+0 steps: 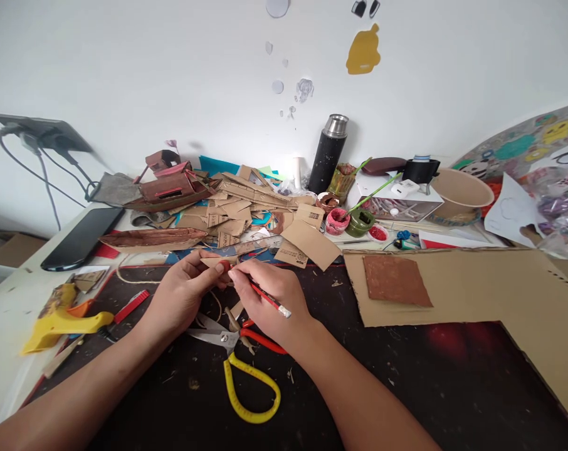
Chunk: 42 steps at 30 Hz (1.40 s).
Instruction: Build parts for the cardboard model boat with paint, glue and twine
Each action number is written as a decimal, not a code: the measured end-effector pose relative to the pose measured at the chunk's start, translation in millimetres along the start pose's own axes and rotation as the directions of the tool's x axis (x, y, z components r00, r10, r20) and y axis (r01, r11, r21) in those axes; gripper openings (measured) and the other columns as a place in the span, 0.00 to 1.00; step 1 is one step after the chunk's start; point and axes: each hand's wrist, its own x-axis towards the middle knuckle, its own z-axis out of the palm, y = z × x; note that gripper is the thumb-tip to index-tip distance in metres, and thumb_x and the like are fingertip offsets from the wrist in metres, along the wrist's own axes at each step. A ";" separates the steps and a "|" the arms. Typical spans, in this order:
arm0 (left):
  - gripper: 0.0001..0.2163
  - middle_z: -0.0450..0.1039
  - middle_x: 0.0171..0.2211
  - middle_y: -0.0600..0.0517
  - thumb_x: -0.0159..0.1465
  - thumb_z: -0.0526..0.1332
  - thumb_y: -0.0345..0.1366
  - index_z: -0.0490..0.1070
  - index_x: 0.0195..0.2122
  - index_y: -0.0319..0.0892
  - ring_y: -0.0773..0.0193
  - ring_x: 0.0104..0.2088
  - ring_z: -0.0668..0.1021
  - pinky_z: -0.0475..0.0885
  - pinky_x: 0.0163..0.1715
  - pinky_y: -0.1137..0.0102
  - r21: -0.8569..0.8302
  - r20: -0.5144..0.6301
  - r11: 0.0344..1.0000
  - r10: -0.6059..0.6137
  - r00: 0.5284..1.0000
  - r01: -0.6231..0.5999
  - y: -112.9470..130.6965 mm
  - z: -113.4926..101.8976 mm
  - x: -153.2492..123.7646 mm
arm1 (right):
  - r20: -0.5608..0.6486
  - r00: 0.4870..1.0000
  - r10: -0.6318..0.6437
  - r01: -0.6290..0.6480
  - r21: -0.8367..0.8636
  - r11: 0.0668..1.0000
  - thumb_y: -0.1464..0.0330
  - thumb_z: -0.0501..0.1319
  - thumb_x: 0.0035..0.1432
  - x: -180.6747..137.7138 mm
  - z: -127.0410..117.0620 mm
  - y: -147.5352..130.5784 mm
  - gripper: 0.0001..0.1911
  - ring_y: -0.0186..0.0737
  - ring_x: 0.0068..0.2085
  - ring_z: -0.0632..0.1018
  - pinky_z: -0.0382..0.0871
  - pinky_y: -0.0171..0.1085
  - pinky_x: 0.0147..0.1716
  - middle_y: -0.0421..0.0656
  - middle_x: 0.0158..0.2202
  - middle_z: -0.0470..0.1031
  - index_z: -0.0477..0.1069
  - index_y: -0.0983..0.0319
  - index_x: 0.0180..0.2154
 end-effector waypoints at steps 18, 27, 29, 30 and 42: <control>0.20 0.83 0.30 0.50 0.55 0.77 0.54 0.76 0.35 0.44 0.59 0.30 0.79 0.75 0.33 0.67 0.143 0.023 0.989 0.038 0.999 -0.041 6.8 2.9 -4.2 | -0.001 0.991 0.135 -0.134 0.120 0.984 0.64 0.60 0.75 2.0 -1.6 -3.9 0.12 0.35 0.27 0.85 0.77 0.32 0.31 0.39 0.29 0.82 0.76 0.59 0.37; 0.22 0.83 0.31 0.49 0.54 0.77 0.56 0.76 0.35 0.44 0.60 0.30 0.80 0.75 0.34 0.67 0.136 0.039 0.990 0.025 0.999 -0.030 7.2 3.5 -3.7 | -0.001 0.991 0.131 -0.130 0.116 0.985 0.64 0.60 0.75 1.2 -1.7 -3.2 0.12 0.35 0.28 0.85 0.77 0.32 0.31 0.39 0.29 0.82 0.76 0.59 0.37; 0.22 0.83 0.30 0.50 0.55 0.77 0.56 0.76 0.35 0.44 0.60 0.30 0.80 0.75 0.34 0.67 0.134 0.045 0.991 0.025 0.999 -0.030 6.2 3.4 -3.4 | -0.002 0.992 0.130 -0.129 0.113 0.985 0.65 0.60 0.75 1.3 -1.5 -3.5 0.12 0.35 0.28 0.85 0.77 0.32 0.31 0.39 0.29 0.81 0.76 0.59 0.37; 0.22 0.83 0.30 0.50 0.55 0.77 0.56 0.76 0.35 0.44 0.60 0.30 0.80 0.75 0.34 0.67 0.135 0.047 0.990 0.024 0.999 -0.030 5.7 3.4 -3.4 | 0.000 0.991 0.131 -0.130 0.110 0.985 0.65 0.60 0.75 1.4 -1.3 -3.7 0.12 0.35 0.28 0.85 0.77 0.32 0.31 0.39 0.29 0.82 0.76 0.59 0.37; 0.17 0.83 0.31 0.50 0.58 0.74 0.51 0.76 0.36 0.45 0.56 0.32 0.82 0.75 0.34 0.66 0.269 0.049 0.960 0.067 0.997 -0.078 7.2 3.5 -7.1 | 0.006 0.992 0.126 -0.126 0.106 0.986 0.65 0.60 0.75 1.9 -1.6 -5.3 0.11 0.36 0.28 0.85 0.77 0.33 0.32 0.39 0.29 0.82 0.75 0.58 0.36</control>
